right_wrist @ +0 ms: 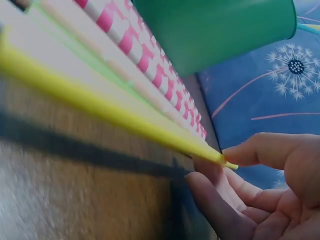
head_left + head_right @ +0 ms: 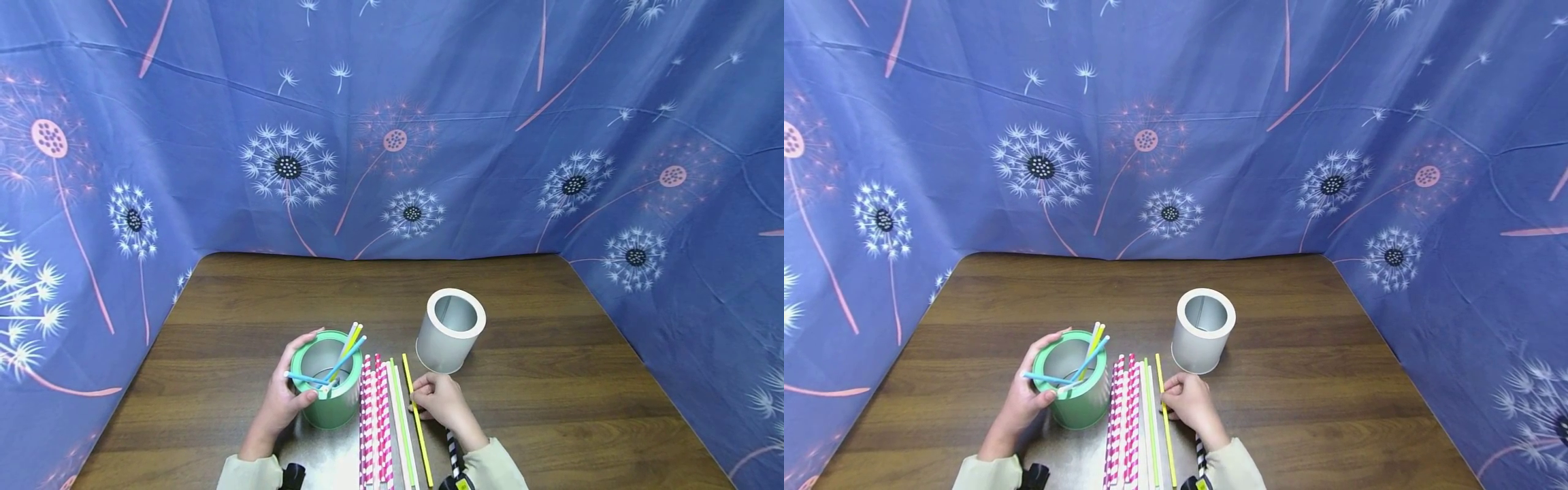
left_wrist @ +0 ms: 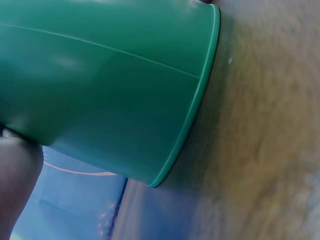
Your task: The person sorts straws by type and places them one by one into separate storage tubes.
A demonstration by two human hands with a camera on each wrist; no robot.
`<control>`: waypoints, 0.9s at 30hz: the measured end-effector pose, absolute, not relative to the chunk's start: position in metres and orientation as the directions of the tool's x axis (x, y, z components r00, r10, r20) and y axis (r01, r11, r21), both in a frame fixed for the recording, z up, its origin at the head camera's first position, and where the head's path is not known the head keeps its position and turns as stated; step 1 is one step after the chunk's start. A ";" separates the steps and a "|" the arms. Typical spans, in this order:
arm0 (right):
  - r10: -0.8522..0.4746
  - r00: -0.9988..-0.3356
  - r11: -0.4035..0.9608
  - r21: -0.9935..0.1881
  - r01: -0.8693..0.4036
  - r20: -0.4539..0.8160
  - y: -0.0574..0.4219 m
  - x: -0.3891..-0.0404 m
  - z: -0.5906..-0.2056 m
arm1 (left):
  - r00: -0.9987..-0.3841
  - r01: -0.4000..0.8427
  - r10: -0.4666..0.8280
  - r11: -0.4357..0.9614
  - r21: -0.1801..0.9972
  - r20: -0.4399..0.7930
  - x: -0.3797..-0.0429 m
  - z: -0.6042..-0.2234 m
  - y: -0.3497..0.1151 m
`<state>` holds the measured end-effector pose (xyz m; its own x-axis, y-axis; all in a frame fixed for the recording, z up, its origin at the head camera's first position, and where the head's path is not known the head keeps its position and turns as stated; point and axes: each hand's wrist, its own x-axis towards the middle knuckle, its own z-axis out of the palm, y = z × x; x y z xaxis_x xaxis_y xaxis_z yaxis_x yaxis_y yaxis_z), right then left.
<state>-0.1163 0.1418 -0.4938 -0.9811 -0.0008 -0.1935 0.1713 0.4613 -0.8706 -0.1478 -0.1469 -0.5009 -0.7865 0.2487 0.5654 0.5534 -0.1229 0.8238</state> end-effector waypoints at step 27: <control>-0.089 -0.979 0.020 -0.983 0.185 -0.186 0.132 -0.122 -0.459 | -0.774 0.556 0.252 -0.167 0.814 0.580 -0.148 -0.503 -0.147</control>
